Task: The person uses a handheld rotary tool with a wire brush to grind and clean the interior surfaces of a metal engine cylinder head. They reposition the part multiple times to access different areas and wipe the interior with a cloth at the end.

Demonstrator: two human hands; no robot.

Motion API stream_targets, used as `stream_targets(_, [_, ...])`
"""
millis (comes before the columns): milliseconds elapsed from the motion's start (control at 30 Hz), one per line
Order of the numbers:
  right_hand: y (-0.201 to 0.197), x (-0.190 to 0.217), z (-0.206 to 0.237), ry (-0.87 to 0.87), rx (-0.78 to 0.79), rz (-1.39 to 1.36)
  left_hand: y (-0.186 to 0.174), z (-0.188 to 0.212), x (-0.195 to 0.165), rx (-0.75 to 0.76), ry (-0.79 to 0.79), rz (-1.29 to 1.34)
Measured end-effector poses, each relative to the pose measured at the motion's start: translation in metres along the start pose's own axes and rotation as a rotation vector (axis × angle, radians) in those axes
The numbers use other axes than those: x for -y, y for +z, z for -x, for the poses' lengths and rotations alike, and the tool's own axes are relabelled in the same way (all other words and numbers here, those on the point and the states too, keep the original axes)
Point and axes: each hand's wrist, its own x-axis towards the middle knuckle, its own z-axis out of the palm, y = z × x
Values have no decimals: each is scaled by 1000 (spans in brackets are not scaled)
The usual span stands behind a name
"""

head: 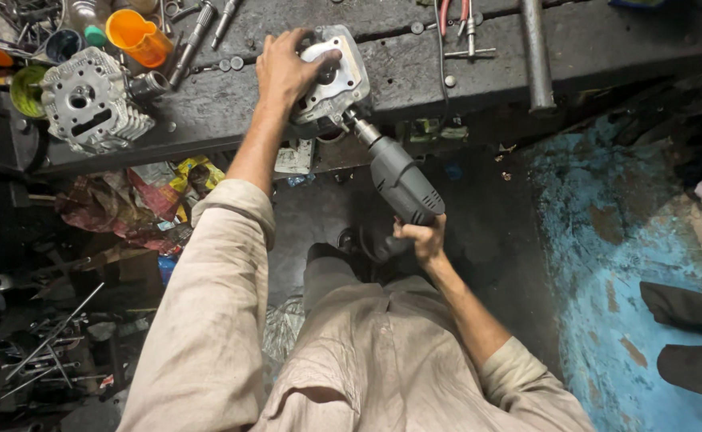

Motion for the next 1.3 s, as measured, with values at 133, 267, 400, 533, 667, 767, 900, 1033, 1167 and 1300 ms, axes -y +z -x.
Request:
stream_targets(133, [8, -13, -7, -309, -5, 232, -4, -2, -1, 9, 31, 46])
stream_targets(267, [30, -29, -9, -502, -102, 388, -3, -1, -7, -10, -81, 34])
stream_targets(400, [46, -36, -13, -669, -131, 405, -8, -2, -9, 0, -128, 25])
stream_targets(533, [60, -36, -15, -598, -177, 386, -9, -5, -9, -26, -156, -1])
stream_targets(667, [70, -30, -17, -500, -170, 329, -12, -12, -6, -34, -119, 3])
stream_targets(767, [73, -24, -18, -607, -139, 393, -12, -12, -2, -28, -121, 30])
stream_targets(900, [75, -23, -20, -749, -131, 545, -13, -14, 5, -34, -112, 28])
stream_targets(1033, [75, -29, -14, -646, -68, 577, -12, -15, 10, -51, -132, 17])
stream_targets(1167, [75, -39, -1, -623, -22, 636, -10, -11, 11, -47, -164, 18])
stream_targets(1300, [70, -48, 9, -453, -45, 921, -9, -7, 16, -57, -159, 30])
